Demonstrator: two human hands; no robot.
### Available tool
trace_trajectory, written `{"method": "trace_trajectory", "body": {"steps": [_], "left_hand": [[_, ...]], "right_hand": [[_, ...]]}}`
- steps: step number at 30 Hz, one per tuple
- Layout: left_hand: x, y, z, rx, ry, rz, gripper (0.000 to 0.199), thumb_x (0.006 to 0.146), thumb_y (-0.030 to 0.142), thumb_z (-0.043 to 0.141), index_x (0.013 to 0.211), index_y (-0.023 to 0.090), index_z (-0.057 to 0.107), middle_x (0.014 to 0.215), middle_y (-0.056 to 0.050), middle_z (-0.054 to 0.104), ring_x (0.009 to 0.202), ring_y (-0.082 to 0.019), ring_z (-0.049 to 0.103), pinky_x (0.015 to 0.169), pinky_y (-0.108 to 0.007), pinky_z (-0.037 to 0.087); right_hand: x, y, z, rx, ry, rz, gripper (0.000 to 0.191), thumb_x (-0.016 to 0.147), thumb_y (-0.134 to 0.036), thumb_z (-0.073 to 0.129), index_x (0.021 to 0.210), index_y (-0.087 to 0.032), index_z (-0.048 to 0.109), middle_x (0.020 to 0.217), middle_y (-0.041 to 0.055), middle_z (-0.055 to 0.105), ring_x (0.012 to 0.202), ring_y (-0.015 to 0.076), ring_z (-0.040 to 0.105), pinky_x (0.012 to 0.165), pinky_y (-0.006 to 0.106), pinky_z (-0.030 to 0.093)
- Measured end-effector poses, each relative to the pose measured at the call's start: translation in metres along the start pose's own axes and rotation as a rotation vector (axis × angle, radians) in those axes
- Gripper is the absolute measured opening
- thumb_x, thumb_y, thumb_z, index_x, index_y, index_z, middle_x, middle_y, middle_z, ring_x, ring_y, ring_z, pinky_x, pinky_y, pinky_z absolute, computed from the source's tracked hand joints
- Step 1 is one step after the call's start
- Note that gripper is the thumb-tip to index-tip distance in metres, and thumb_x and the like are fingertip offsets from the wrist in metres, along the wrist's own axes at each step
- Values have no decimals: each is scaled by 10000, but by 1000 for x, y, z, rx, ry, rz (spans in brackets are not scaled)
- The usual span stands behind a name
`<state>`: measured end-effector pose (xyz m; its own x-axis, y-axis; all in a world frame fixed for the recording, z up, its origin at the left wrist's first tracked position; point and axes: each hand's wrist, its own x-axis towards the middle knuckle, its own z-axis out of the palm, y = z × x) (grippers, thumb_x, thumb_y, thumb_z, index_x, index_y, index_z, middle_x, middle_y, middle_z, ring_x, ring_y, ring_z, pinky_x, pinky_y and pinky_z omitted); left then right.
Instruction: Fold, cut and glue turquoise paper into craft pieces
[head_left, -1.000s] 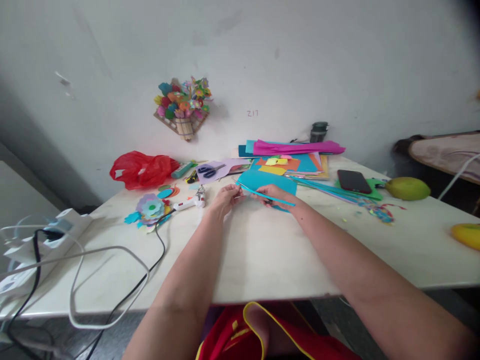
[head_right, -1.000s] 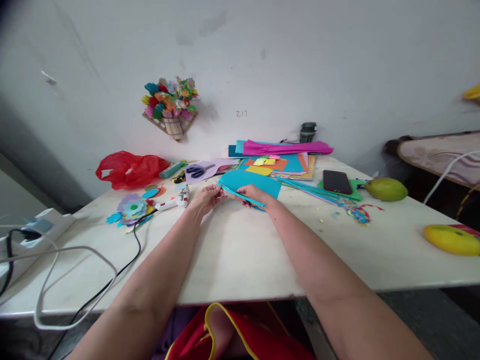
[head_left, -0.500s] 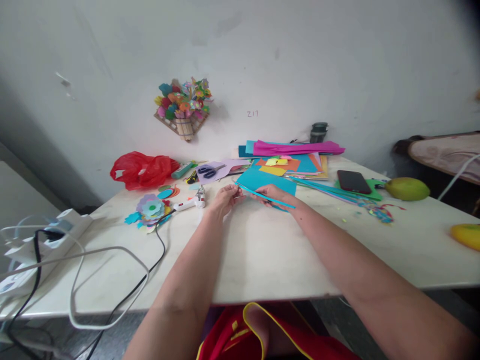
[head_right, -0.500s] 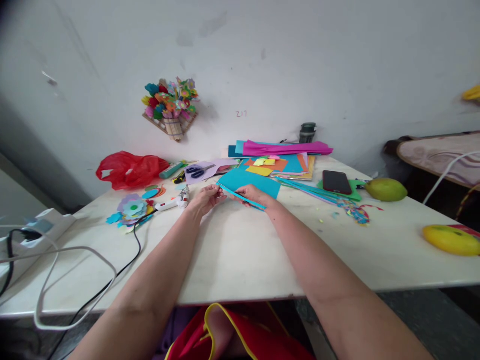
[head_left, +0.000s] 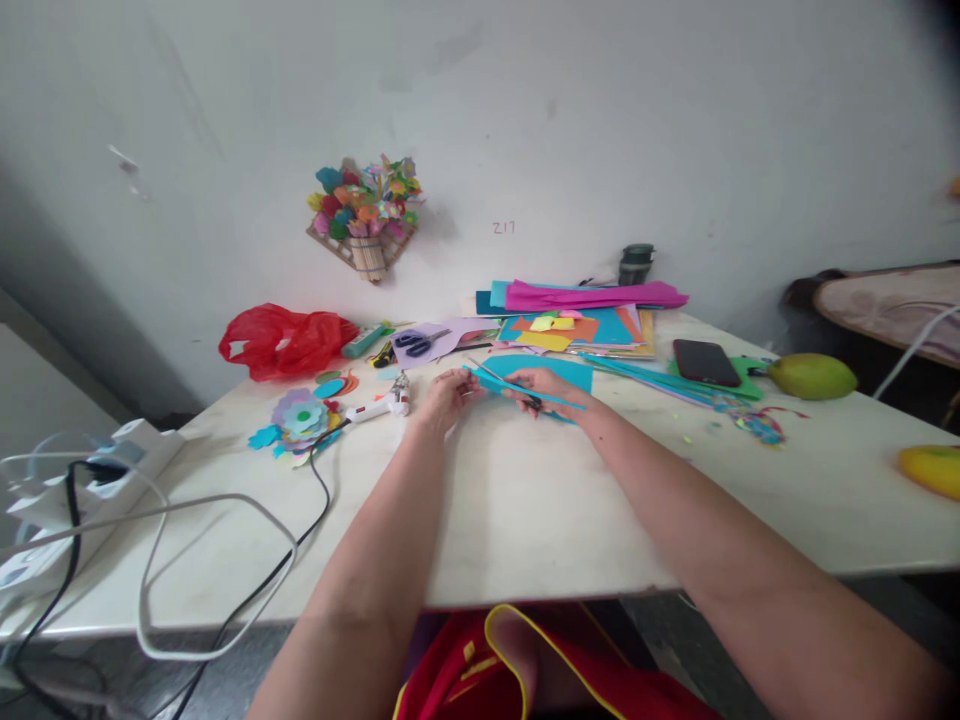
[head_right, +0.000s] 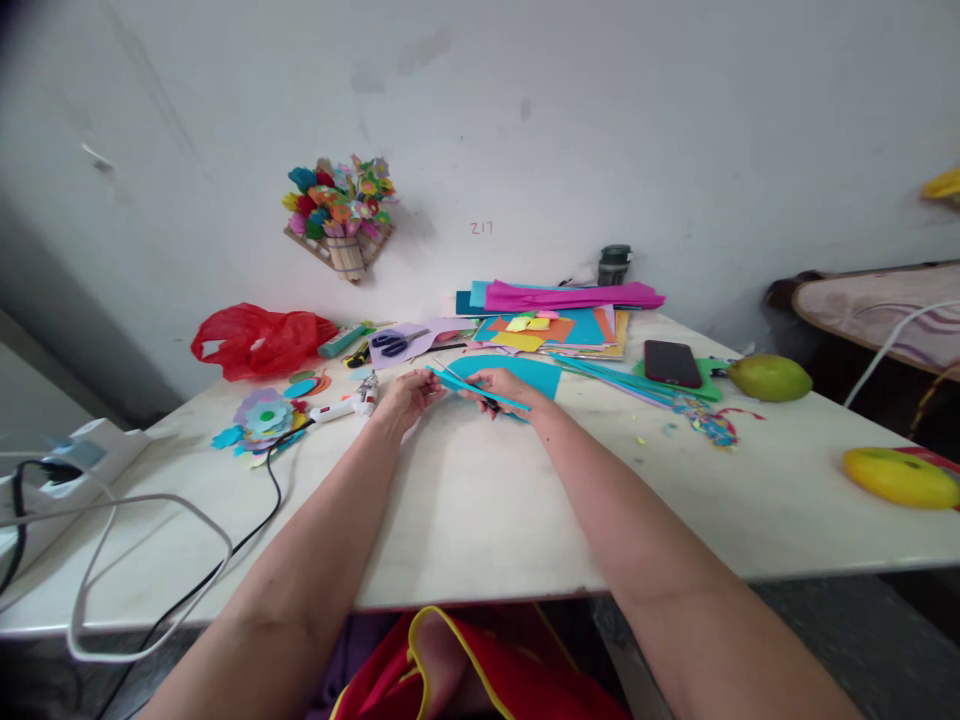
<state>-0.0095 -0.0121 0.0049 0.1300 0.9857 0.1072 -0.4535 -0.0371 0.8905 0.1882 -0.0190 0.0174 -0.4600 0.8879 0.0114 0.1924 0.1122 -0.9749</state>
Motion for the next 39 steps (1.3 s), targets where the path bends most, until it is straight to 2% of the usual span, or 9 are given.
{"method": "trace_trajectory", "body": {"steps": [6,8,13,16,21,26,29,31,39], "left_hand": [[3,6,-4,-100,255,22,42,666,171,515,653,139,540,563,-41,604,577,-154,628,657,-288,514],[3,8,-4,-126,292,36,37,651,179,508,651,147,528,567,-43,613,582,-165,637,656,-294,513],[3,9,-3,-125,294,86,53,626,191,522,664,158,505,563,-36,621,571,-175,641,635,-302,508],[2,7,-1,-88,263,94,111,607,214,568,667,167,487,553,-22,616,562,-175,640,611,-297,505],[1,5,-1,-32,199,113,203,581,261,635,681,173,481,543,3,602,563,-170,636,631,-316,510],[2,2,-4,19,105,145,257,575,287,673,707,174,483,583,4,626,581,-170,644,642,-320,510],[4,0,-3,53,69,157,249,585,283,674,715,168,496,597,1,633,576,-165,641,604,-295,503],[4,-2,-1,69,46,158,245,588,280,679,712,164,502,594,-1,633,569,-163,638,595,-292,502],[-2,-3,15,180,73,85,335,602,403,725,677,150,518,561,-9,610,534,-147,621,574,-270,496]], "right_hand": [[-5,-2,-4,-61,14,-57,340,640,-424,709,785,-142,586,546,-3,590,384,69,497,305,152,258],[-3,-3,-6,-140,95,-54,395,637,-463,696,850,-139,618,580,4,598,398,84,504,323,176,274],[-1,-6,-12,-777,375,-107,327,638,-453,693,752,-146,687,742,66,643,665,171,593,538,228,388],[0,-3,-17,-998,305,-93,234,623,-383,718,651,-155,677,731,87,644,720,189,584,556,225,370],[10,5,-31,-780,-22,-82,101,559,-165,707,655,-189,687,596,-11,625,577,139,544,508,207,357],[8,-3,-29,-563,260,-112,172,712,-318,626,680,-158,679,720,38,666,687,146,573,553,203,387],[1,-13,-15,-258,112,-5,390,808,-493,496,784,-142,666,731,67,674,601,124,571,465,199,362],[-3,-17,-5,-177,29,19,369,778,-494,553,749,-135,638,677,65,666,514,102,541,416,192,327],[5,-11,9,-250,115,-4,188,692,-315,675,664,-135,626,522,-5,603,406,55,456,387,167,313]]}}
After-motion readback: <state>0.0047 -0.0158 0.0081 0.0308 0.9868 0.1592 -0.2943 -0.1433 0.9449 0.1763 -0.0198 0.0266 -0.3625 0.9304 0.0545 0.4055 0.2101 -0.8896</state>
